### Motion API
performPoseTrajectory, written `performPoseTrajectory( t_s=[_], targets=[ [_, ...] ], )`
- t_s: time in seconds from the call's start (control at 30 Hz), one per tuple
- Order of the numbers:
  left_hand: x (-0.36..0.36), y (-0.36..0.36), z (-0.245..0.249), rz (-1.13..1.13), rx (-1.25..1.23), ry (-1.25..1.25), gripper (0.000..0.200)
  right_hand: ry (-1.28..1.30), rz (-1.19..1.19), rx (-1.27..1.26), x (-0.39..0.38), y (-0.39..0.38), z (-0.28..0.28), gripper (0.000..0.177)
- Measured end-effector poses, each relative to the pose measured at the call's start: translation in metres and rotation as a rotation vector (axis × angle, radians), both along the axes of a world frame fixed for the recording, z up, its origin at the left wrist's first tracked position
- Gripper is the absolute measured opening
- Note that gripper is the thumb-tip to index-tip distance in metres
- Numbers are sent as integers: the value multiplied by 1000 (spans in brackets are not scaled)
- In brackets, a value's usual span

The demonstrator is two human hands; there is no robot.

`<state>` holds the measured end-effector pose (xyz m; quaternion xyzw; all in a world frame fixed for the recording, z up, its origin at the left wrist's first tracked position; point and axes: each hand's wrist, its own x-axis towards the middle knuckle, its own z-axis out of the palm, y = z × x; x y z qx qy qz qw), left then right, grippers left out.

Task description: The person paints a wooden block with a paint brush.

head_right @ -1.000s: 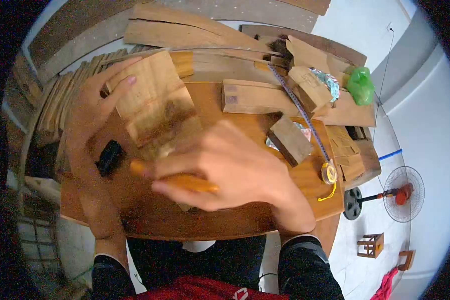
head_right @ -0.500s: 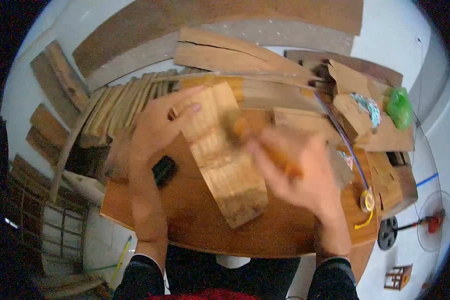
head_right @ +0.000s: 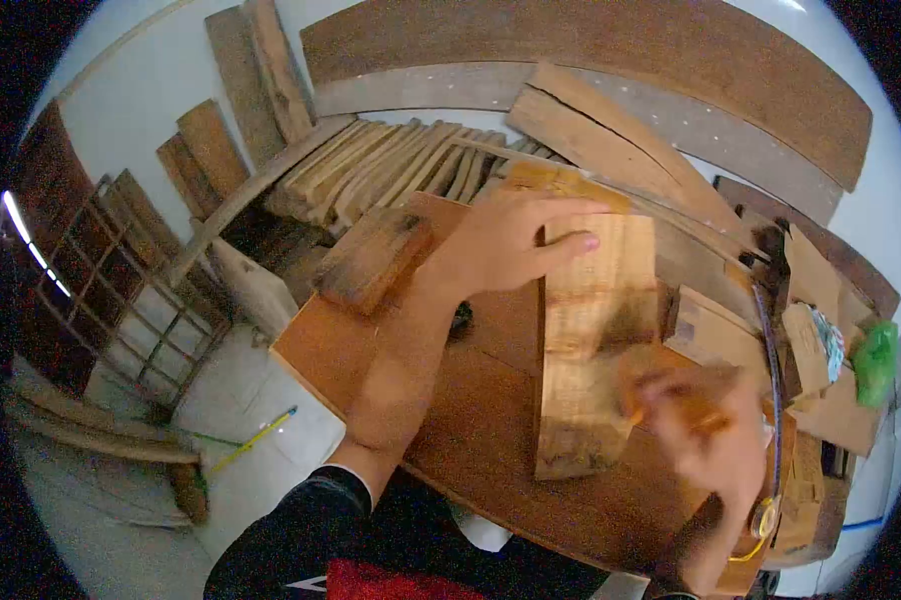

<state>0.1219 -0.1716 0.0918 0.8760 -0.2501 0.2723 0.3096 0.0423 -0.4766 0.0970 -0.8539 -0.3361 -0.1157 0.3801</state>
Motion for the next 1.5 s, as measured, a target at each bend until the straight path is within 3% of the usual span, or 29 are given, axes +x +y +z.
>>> performPoseTrajectory(
  t_s=[0.1,0.23,0.27,0.33,0.43,0.5,0.53,0.63,0.67,0.77,0.83,0.9,1.0,1.1,1.17,1.2,1.27,1.3,1.33,1.4,1.47,1.5],
  targets=[
    [-4,-1,4,20,26,8,46,-159,-434,299,-4,25,9,14],
    [-3,0,6,40,46,69,47,-27,465,-256,-6,26,20,10],
    [-2,0,6,30,45,101,47,17,461,-291,-10,31,19,9],
    [-4,4,7,27,46,88,47,-176,99,56,-4,28,-1,12],
    [1,5,2,23,59,50,47,-125,-116,84,15,4,-5,17],
    [4,4,-1,25,62,32,47,-121,77,-197,8,2,8,14],
    [3,4,-1,26,52,35,47,-11,300,-239,1,11,11,12],
    [1,5,3,44,77,89,46,-78,282,-197,2,9,10,11],
    [-1,6,5,56,87,111,46,-234,24,-116,-4,11,14,12],
    [-7,6,12,59,115,148,44,-237,-219,26,2,18,7,10],
    [-4,6,10,62,109,166,44,-185,234,-278,-7,18,12,11],
    [-1,6,8,41,117,162,43,-60,474,-196,-7,20,6,9],
    [0,10,6,67,151,163,44,-12,-47,-48,9,8,3,9],
    [0,10,8,87,174,174,44,-291,-22,-268,-2,11,8,8],
    [-3,7,9,91,142,190,45,-29,402,-331,-9,20,6,11],
    [-3,6,10,96,131,198,45,-10,424,-360,-8,19,5,11],
    [-3,8,9,56,136,151,45,35,269,-248,-1,15,1,13],
    [-2,10,7,41,129,128,46,59,90,-115,5,14,-3,14],
    [1,12,5,42,142,120,45,138,-151,-146,2,14,11,13],
    [7,13,1,45,166,100,45,-184,-109,-423,-4,15,2,12],
    [10,15,-5,52,141,113,45,-148,126,-553,-10,23,1,12],
    [12,15,-6,53,135,116,45,-81,206,-498,-9,22,1,12]
  ],
)
